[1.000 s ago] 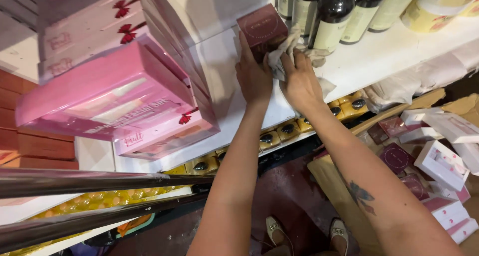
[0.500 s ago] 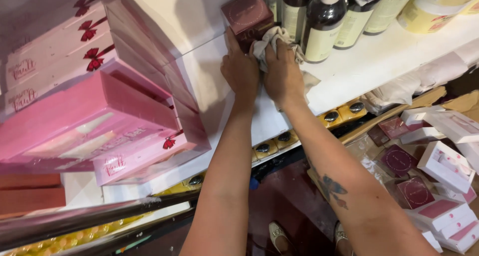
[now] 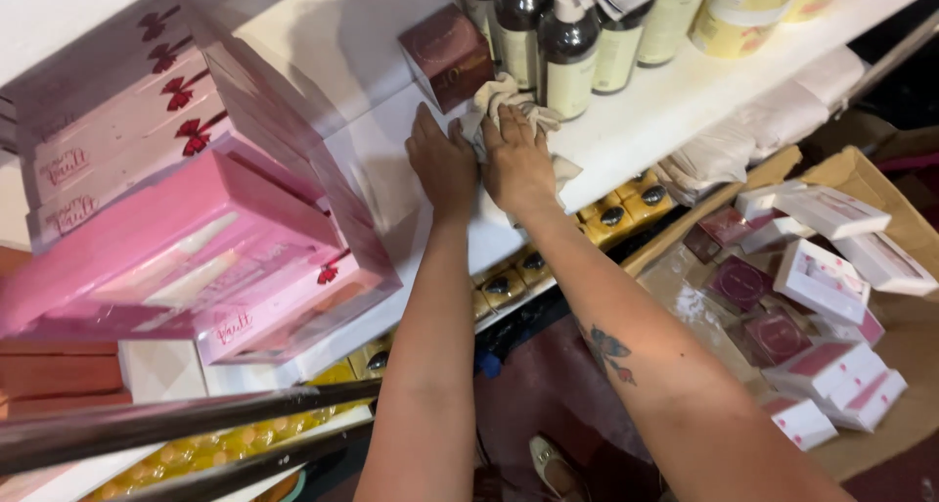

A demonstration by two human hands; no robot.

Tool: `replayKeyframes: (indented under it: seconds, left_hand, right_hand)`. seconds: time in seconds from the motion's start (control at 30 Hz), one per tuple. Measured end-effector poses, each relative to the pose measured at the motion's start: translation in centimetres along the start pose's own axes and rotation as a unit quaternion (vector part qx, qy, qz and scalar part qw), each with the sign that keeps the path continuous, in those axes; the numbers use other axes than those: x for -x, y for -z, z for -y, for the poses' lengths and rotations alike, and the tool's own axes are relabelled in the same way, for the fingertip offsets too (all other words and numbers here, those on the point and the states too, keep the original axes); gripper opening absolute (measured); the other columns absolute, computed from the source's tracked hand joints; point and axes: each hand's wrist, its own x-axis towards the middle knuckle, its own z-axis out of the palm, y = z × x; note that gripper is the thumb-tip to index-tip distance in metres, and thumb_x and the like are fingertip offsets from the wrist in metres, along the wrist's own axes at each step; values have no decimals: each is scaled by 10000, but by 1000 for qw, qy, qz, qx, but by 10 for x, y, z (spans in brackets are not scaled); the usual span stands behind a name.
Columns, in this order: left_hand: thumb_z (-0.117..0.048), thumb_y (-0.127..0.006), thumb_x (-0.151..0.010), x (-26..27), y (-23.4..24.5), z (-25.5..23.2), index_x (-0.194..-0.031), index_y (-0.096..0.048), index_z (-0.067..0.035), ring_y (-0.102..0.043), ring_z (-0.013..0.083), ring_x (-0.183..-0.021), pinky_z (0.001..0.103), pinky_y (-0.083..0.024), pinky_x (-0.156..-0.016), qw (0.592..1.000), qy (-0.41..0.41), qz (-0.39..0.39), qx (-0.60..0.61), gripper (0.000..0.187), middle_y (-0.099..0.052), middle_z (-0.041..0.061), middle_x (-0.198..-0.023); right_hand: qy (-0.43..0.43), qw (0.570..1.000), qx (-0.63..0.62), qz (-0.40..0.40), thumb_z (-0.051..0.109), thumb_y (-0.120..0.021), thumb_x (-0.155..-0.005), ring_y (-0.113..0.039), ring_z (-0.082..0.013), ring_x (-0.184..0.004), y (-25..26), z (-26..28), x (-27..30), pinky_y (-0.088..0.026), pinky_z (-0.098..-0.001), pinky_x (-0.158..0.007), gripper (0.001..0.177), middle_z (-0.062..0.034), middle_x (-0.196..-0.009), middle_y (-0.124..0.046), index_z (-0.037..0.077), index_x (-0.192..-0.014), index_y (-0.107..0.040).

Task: The person takes small boxes from a cardboard box on the floor, wipes them with a cloth, and places them on a shelf. The person handles both white and maroon boxes, wiping each one before arranging them on the shelf among other products.

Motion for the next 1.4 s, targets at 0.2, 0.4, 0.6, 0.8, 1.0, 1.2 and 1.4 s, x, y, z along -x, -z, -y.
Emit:
replayKeyframes:
  seconds: [0.2, 0.4, 0.6, 0.8, 1.0, 1.2, 1.4]
  left_hand:
    - [-166, -541, -982, 55, 23, 5, -1486, -464, -28, -436, 386, -1390, 450, -373, -1150, 996, -28, 76, -36, 528, -482, 165, -1545]
    - [-267, -518, -941, 121, 59, -15, -1516, -426, -48, -311, 365, -1492, 499, -230, -1209, 975, -77, 140, -152, 621, -375, 150, -1619]
    - [-403, -532, -1033, 182, 98, -52, -1589, -369, -70, -179, 368, -1569, 588, -144, -1257, 979, -48, 139, -142, 668, -252, 133, -1692]
    - [-413, -597, -1016, 228, 62, -86, -1611, -302, -75, -18, 448, -1580, 650, -65, -1238, 992, -12, 89, -89, 745, -121, 174, -1721]
    - [-305, -624, -1007, 306, -35, -123, -1630, -306, -84, -65, 417, -1599, 629, -144, -1272, 981, -86, 174, 11, 733, -112, 174, -1728]
    - [-135, -731, -852, 370, -143, -149, -1568, -345, -99, -141, 404, -1566, 583, -216, -1241, 911, -154, 382, 30, 815, -191, 131, -1685]
    - [-52, -676, -824, 418, -251, -148, -1597, -302, -157, -126, 369, -1584, 555, -205, -1259, 848, -197, 489, -53, 865, -160, 74, -1707]
  right_hand:
    - [15, 998, -62, -30, 176, -677, -841, -297, -346, -1488, 30, 11, 67, -254, -554, -1191, 615, -192, -1568, -397, 51, -1420, -514]
    - [99, 983, -98, -117, 41, -674, -809, -421, -386, -1467, 26, -18, 134, -366, -451, -1211, 589, -236, -1524, -489, 19, -1389, -577]
    - [98, 977, -175, -71, -63, -611, -776, -387, -403, -1489, 57, -66, 209, -322, -459, -1231, 654, -260, -1560, -449, 0, -1425, -553]
    - [-35, 981, -188, -38, -11, -639, -809, -354, -427, -1474, 22, -185, 271, -285, -460, -1215, 626, -274, -1595, -388, -4, -1424, -518]
    - [-125, 981, -150, -5, -14, -663, -781, -337, -453, -1457, -2, -311, 319, -297, -481, -1187, 745, -325, -1577, -356, 4, -1499, -463]
    - [-152, 980, -118, -42, -25, -656, -802, -385, -442, -1482, -41, -403, 367, -332, -462, -1227, 761, -291, -1609, -366, 55, -1531, -456]
    - [-149, 986, -71, -15, -71, -691, -782, -332, -468, -1507, -57, -436, 367, -306, -506, -1237, 794, -309, -1598, -359, -13, -1533, -443]
